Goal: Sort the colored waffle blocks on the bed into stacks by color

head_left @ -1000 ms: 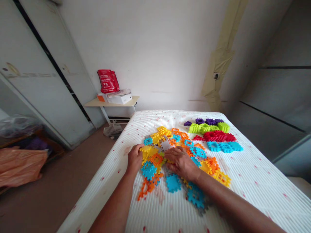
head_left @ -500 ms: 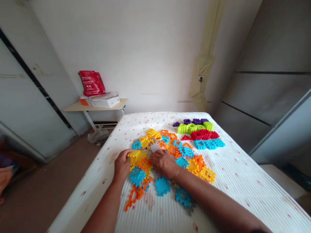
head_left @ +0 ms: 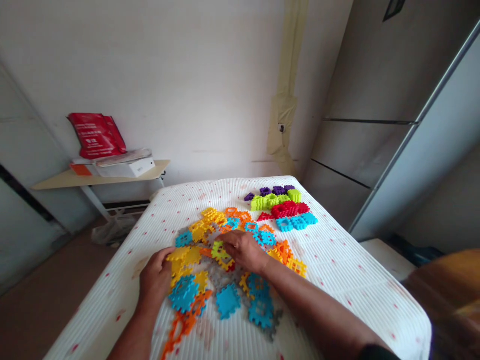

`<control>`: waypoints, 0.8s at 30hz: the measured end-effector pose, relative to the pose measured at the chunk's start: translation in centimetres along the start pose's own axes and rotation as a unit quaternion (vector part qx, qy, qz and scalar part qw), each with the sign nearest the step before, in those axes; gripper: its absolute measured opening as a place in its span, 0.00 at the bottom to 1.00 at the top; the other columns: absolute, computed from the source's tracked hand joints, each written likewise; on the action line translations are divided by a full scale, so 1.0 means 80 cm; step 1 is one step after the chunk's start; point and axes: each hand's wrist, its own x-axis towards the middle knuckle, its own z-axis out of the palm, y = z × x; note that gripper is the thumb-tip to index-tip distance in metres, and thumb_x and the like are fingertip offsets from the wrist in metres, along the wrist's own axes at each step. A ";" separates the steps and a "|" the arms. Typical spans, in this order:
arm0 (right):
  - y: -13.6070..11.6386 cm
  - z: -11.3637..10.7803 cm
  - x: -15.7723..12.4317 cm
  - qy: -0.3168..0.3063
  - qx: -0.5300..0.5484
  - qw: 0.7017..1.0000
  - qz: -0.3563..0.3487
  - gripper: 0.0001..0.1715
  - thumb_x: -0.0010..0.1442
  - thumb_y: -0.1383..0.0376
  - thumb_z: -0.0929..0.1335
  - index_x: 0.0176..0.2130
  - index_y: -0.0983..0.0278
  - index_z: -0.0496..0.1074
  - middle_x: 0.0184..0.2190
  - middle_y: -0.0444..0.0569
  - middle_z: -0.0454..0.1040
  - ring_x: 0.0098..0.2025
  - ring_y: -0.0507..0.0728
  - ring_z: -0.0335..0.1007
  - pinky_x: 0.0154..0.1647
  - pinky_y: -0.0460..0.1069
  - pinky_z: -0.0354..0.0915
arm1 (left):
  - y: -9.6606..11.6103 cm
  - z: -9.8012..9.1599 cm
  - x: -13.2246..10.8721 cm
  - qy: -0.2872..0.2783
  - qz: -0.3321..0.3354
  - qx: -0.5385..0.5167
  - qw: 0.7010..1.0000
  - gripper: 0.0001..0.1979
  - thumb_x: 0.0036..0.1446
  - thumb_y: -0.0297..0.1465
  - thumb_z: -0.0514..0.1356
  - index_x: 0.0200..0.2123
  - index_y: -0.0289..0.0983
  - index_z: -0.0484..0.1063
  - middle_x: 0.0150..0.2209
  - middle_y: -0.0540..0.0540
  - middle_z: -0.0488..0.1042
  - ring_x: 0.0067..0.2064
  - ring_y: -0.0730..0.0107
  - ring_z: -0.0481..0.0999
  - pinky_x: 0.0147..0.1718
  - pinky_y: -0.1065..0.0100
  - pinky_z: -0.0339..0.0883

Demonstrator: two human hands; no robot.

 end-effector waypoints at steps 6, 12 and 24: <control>0.046 -0.053 -0.019 -0.007 0.083 0.993 0.081 0.17 0.56 0.73 0.62 0.40 0.61 0.77 0.38 0.47 0.77 0.40 0.53 0.72 0.42 0.47 0.66 | 0.001 0.000 0.000 0.003 0.005 -0.002 1.000 0.18 0.46 0.30 0.48 0.38 0.39 0.72 0.39 0.46 0.76 0.42 0.63 0.73 0.45 0.64 0.66; 0.089 -0.109 -0.058 0.011 0.072 0.988 0.133 0.16 0.57 0.69 0.62 0.40 0.63 0.77 0.36 0.50 0.76 0.38 0.54 0.71 0.39 0.48 0.66 | 0.000 0.001 0.001 0.000 -0.005 -0.001 1.000 0.18 0.46 0.30 0.48 0.39 0.38 0.72 0.39 0.46 0.75 0.42 0.63 0.74 0.46 0.64 0.66; 0.136 -0.179 -0.166 -0.003 0.047 0.945 0.323 0.16 0.56 0.68 0.62 0.38 0.63 0.77 0.39 0.47 0.77 0.41 0.55 0.72 0.46 0.50 0.65 | -0.002 -0.003 0.009 0.001 -0.008 0.081 0.997 0.16 0.48 0.30 0.50 0.39 0.40 0.72 0.36 0.49 0.78 0.37 0.65 0.76 0.38 0.68 0.69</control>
